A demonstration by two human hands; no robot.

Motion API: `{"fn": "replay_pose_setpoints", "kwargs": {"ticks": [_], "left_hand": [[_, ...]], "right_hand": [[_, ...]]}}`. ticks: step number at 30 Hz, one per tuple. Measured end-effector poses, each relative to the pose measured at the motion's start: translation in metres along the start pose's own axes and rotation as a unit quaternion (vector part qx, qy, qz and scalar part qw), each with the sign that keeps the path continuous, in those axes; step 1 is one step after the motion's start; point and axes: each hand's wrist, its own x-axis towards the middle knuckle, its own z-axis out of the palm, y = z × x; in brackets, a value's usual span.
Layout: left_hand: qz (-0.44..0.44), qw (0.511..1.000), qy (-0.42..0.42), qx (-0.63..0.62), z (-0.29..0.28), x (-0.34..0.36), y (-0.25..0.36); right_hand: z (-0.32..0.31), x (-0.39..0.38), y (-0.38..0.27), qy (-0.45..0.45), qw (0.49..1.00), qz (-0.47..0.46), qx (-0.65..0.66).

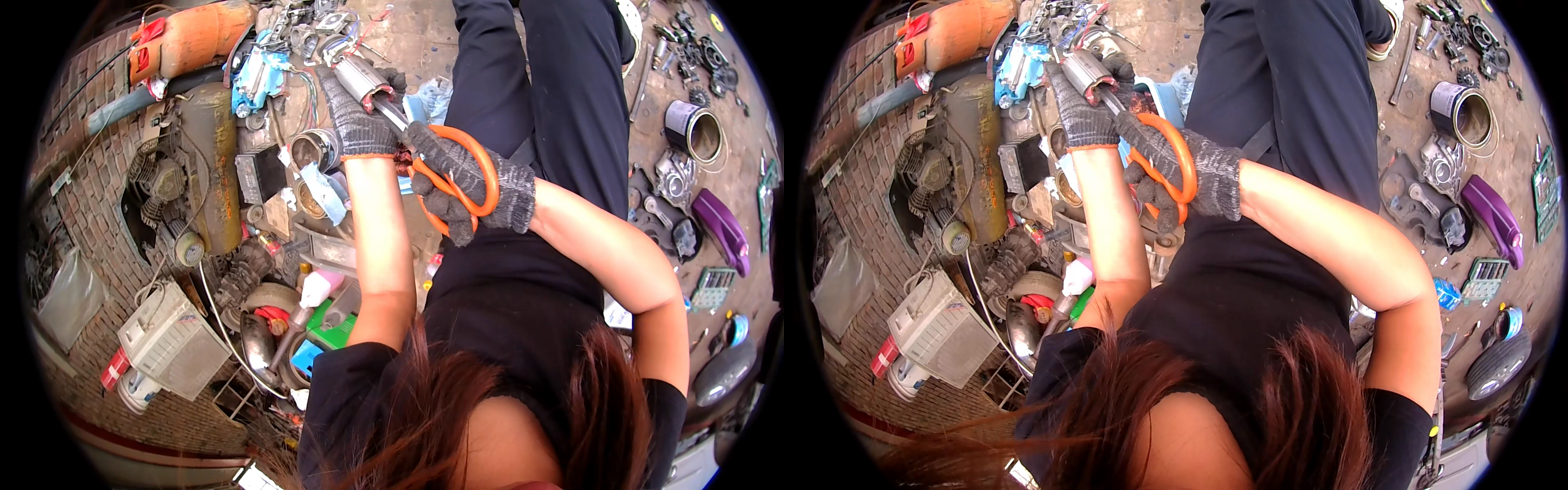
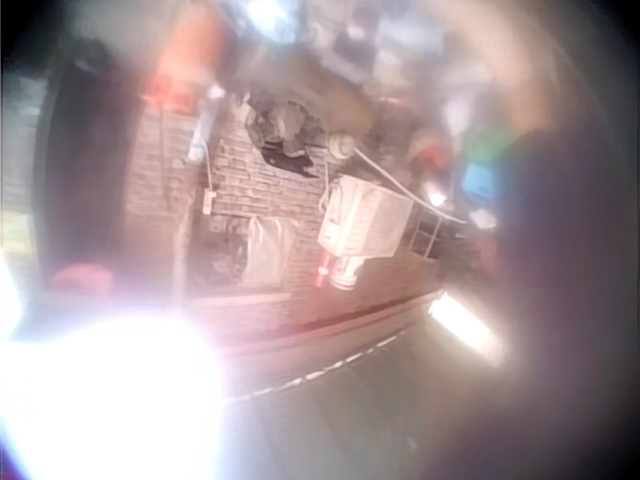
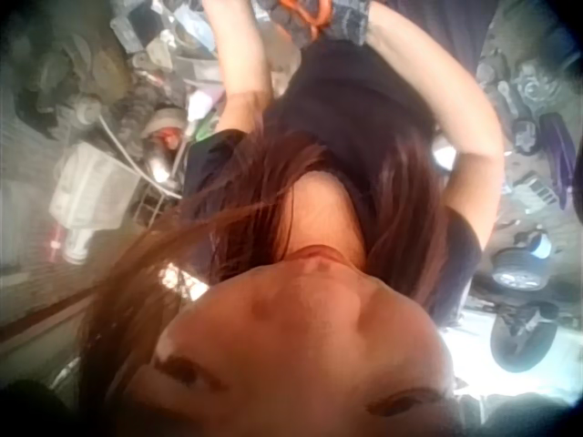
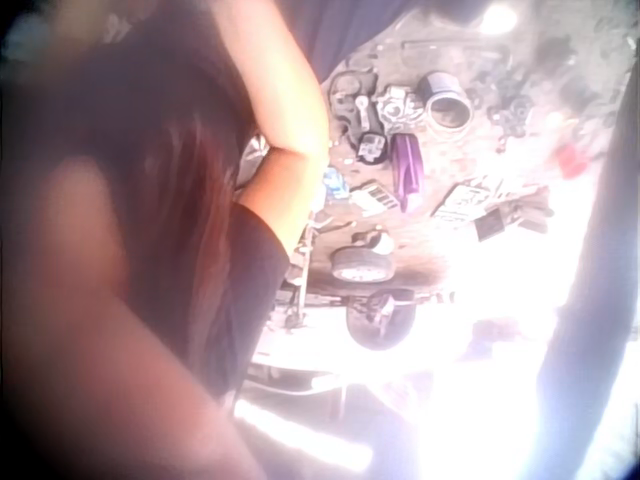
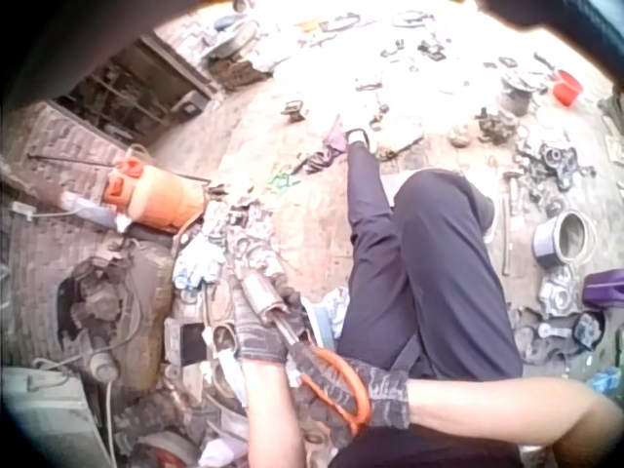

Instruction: The person sits on the floor and uses shears to cut the casing of a small electric motor. They pry open the metal housing, remove the internal copper windings, and place them into a nearby container. The person then cuts the attached wires and sets the shears aside.

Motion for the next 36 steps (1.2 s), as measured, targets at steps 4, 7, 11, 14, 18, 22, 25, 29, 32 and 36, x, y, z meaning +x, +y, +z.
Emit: {"fn": "replay_pose_setpoints", "kwargs": {"ticks": [4, 7, 11, 14, 18, 22, 25, 29, 32, 36], "left_hand": [[0.019, 0.997, -0.062, 0.042, -0.023, 0.023, 0.0], [0.035, 0.993, -0.084, 0.073, -0.046, 0.041, 0.002], [0.016, 0.999, -0.044, 0.003, -0.021, 0.022, 0.002], [0.011, 0.997, -0.048, -0.067, -0.029, 0.011, -0.005], [-0.038, 0.992, -0.07, -0.096, -0.023, 0.021, -0.021], [-0.05, 0.984, -0.126, -0.116, -0.043, 0.055, -0.043], [-0.04, 0.983, -0.133, -0.119, -0.064, 0.057, -0.035], [-0.042, 0.987, -0.132, -0.085, -0.038, 0.03, -0.015], [-0.046, 0.989, -0.127, -0.065, -0.03, 0.022, -0.011], [-0.043, 0.989, -0.138, -0.037, -0.031, 0.023, -0.01]], "right_hand": [[-0.021, 0.007, -0.006, -0.088, 0.994, 0.027, -0.065], [-0.011, 0.008, -0.005, -0.027, 0.991, 0.022, -0.13], [-0.042, 0.026, 0.002, -0.041, 0.916, -0.073, -0.392], [-0.062, 0.04, 0.01, -0.053, 0.783, -0.153, -0.601], [-0.046, 0.042, 0.003, 0.053, 0.657, -0.223, -0.718], [-0.039, 0.023, -0.021, -0.017, 0.905, -0.006, -0.425], [-0.029, -0.002, -0.014, -0.124, 0.984, 0.037, -0.122], [-0.014, -0.02, -0.014, -0.053, 0.982, 0.027, -0.177], [-0.014, -0.023, -0.02, -0.1, 0.986, 0.045, -0.124], [-0.015, -0.02, -0.024, -0.057, 0.99, 0.063, -0.109]]}}
